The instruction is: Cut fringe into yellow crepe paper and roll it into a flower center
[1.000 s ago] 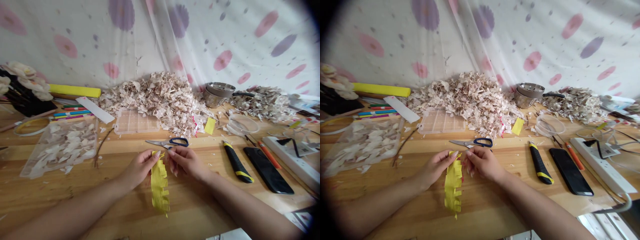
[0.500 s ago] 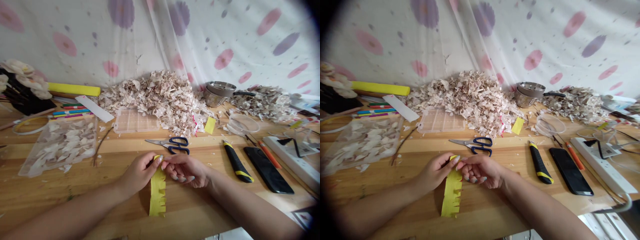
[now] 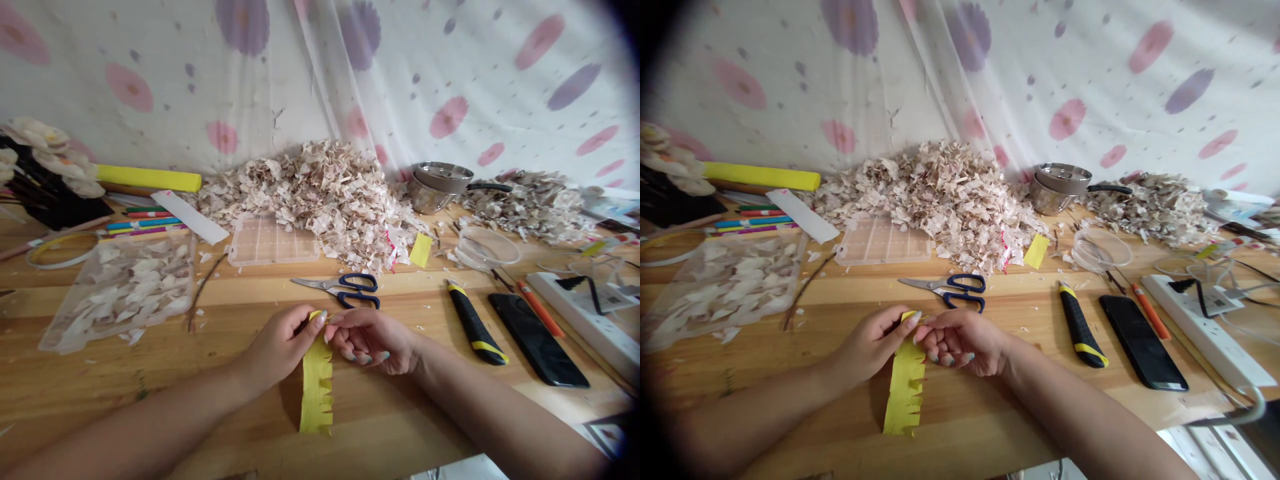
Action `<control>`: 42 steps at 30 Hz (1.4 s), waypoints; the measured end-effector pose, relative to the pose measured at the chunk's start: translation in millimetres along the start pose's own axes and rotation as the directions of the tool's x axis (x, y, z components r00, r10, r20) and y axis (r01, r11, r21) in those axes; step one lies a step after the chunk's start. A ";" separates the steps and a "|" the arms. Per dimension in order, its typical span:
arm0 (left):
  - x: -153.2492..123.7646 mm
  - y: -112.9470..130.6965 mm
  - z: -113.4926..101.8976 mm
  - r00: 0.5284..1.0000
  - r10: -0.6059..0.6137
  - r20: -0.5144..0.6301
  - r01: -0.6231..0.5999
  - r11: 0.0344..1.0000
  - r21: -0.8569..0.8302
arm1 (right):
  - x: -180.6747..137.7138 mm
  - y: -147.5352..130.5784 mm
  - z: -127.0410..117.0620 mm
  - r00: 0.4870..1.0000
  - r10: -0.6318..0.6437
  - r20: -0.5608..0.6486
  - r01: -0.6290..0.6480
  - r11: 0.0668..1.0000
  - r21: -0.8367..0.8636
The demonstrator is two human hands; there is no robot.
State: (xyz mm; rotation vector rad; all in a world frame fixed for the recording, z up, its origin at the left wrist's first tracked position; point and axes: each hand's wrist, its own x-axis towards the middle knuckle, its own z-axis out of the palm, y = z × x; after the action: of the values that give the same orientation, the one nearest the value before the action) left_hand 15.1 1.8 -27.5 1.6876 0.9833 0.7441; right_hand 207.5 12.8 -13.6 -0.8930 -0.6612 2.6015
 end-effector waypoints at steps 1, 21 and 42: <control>-0.1 -0.7 -0.1 1.000 -0.005 0.003 0.005 1.000 -0.002 | 0.0 0.1 -0.5 1.000 0.000 -0.003 0.000 1.000 -0.005; 9.4 2.6 -3.9 0.964 -0.257 0.071 0.266 0.898 -0.352 | -7.3 3.3 5.2 0.666 -0.492 0.560 -0.033 -0.771 -0.636; -0.9 -4.2 1.8 0.992 -0.125 -0.021 0.124 0.990 -0.062 | -9.9 -4.8 14.8 0.920 -0.229 -0.317 0.137 0.948 -0.288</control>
State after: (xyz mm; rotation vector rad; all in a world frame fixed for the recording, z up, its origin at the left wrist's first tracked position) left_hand 15.1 0.8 -32.0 1.5534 1.0629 0.7065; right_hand 206.3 7.9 4.2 -1.2644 -0.9464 2.1448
